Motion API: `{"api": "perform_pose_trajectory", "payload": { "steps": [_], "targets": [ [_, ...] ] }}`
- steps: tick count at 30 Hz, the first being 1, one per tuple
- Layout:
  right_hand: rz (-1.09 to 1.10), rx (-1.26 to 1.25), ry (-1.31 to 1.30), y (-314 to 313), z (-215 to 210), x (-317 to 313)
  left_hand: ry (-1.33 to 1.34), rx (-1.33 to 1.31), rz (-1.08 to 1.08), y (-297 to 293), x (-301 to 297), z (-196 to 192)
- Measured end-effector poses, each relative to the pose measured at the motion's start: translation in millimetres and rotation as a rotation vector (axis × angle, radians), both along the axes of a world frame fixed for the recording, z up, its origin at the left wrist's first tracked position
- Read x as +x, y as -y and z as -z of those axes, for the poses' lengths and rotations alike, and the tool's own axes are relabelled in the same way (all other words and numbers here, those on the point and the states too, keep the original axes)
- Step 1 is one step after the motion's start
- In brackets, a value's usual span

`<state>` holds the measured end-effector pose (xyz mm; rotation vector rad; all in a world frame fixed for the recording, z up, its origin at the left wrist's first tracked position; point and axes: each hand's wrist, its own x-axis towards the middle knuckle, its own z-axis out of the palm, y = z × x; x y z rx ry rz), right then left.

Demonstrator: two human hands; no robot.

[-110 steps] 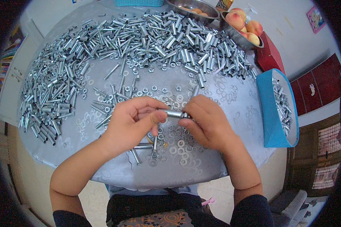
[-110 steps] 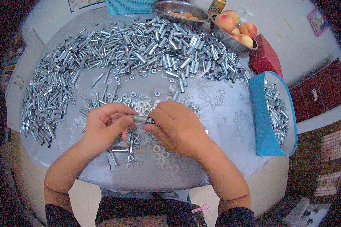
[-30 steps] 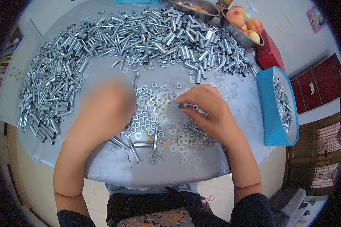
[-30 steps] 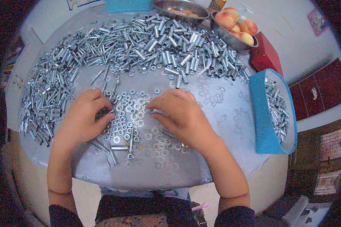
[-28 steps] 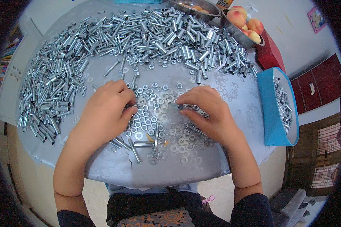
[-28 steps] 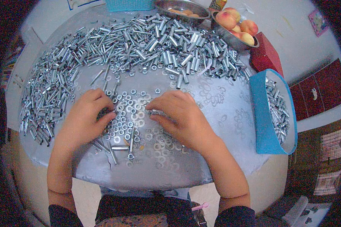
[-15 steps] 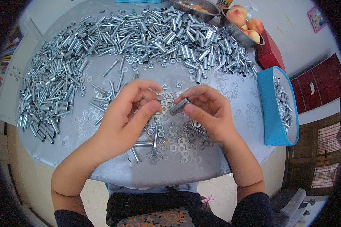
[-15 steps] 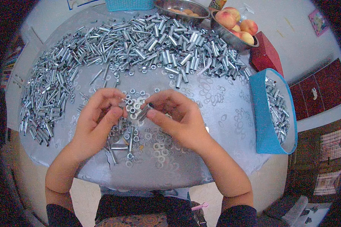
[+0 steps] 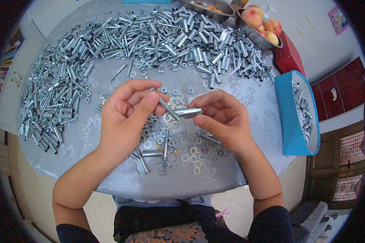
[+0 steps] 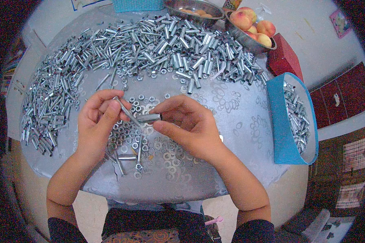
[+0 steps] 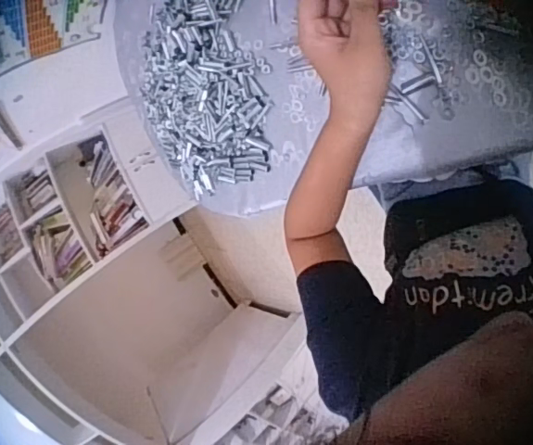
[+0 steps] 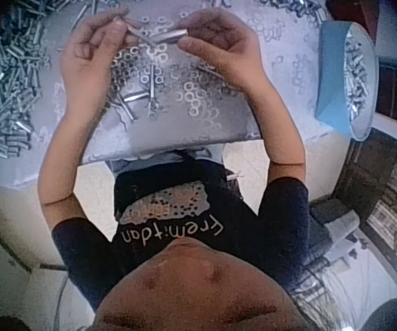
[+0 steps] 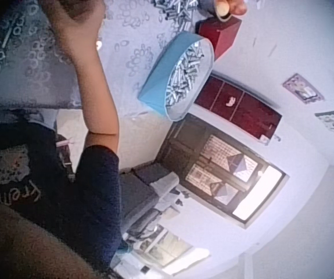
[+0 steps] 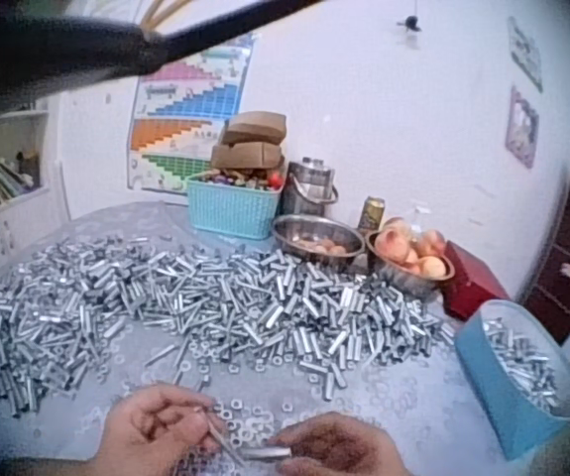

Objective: The person assembles metal hardware components by hand. They pick up cylindrical metal pieces, washers, and nuts from a large pile on a table, thread them together, and place the finished assemblies into a blue container.

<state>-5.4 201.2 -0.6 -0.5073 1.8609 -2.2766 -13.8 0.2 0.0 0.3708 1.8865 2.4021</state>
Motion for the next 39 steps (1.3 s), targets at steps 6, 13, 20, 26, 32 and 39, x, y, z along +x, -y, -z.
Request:
{"api": "perform_pose_trajectory", "payload": {
  "steps": [6, 13, 20, 26, 32, 39],
  "targets": [
    [0.034, 0.018, 0.019, -2, -3, 0, 0.016, 0.044, -0.038, 2, -4, 2],
    [0.022, -0.003, 0.008, -2, -5, 1, 0.049, 0.067, -0.032, -1, -2, 7],
    [0.118, -0.019, -0.017, -2, -4, 0, 0.107, 0.117, 0.008, -3, -1, 4],
    [0.139, -0.129, -0.030, -8, -9, 1, 0.163, 0.029, 0.181, 4, -3, 2],
    [0.156, -0.060, -0.012, -11, -12, 0, 0.201, -0.080, 0.157, 2, -4, -1],
    [0.190, -0.018, 0.032, -12, -10, -2, 0.137, -0.185, 0.115, 1, -3, 3]
  ]
}}
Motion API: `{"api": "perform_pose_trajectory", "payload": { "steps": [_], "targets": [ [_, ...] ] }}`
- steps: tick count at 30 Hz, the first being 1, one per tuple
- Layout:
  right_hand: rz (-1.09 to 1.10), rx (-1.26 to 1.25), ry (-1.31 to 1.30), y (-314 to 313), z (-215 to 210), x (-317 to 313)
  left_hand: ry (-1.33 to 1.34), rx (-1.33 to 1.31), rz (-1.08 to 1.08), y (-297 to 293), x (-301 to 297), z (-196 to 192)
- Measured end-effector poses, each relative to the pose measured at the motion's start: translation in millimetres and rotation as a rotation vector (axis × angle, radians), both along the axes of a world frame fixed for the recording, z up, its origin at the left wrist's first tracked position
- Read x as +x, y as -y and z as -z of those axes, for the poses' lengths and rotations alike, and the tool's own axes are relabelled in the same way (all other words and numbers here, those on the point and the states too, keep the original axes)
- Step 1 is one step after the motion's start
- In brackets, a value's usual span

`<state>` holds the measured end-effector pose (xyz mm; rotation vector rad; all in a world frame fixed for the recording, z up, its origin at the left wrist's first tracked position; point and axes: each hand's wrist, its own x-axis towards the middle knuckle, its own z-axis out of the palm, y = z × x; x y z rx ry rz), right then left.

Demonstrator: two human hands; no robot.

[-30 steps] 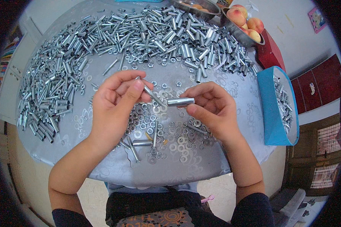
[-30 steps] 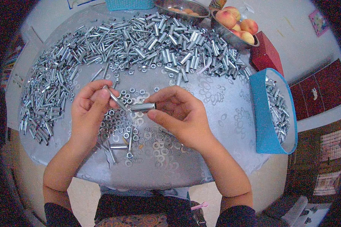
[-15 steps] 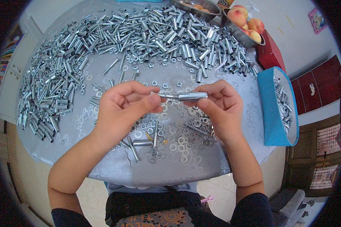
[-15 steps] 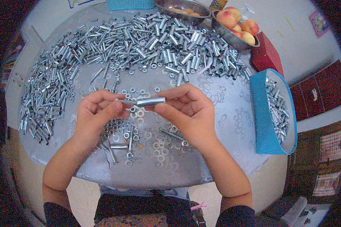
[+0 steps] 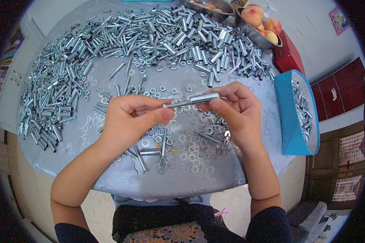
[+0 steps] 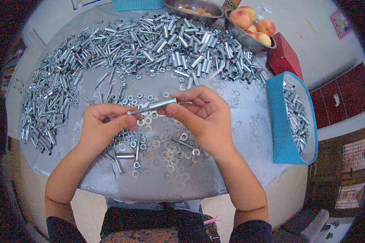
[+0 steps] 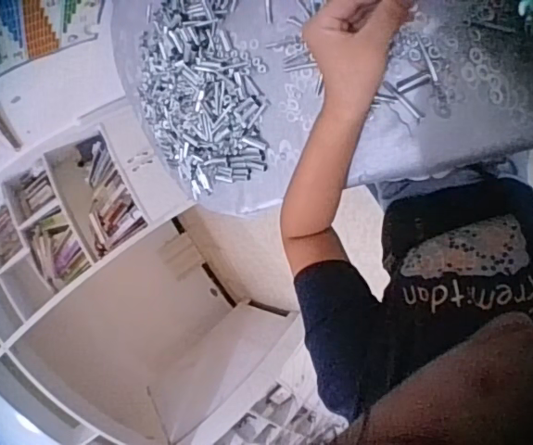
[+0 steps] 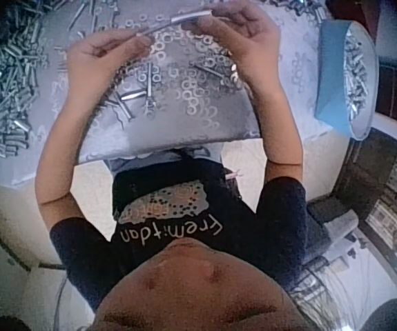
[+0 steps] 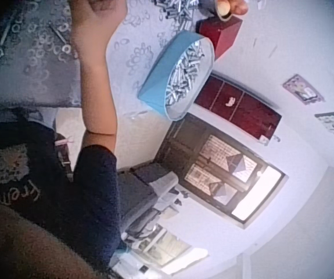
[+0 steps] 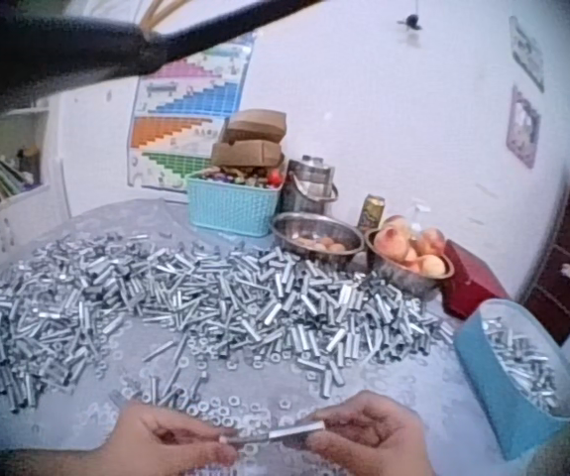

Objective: The person assembles metal hardware components by hand. They pick up cylindrical metal pieces, washers, and nuts from a large pile on a table, thread them together, and place the finished assemblies into a blue container.

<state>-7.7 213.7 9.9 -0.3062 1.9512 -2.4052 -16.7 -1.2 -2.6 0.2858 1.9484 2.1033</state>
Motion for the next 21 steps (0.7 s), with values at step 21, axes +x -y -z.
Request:
{"api": "perform_pose_trajectory", "payload": {
  "steps": [21],
  "targets": [
    [0.003, 0.234, -0.062, 15, 0, 10, -0.004, 0.044, 0.102, -3, 3, 5]
  ]
}}
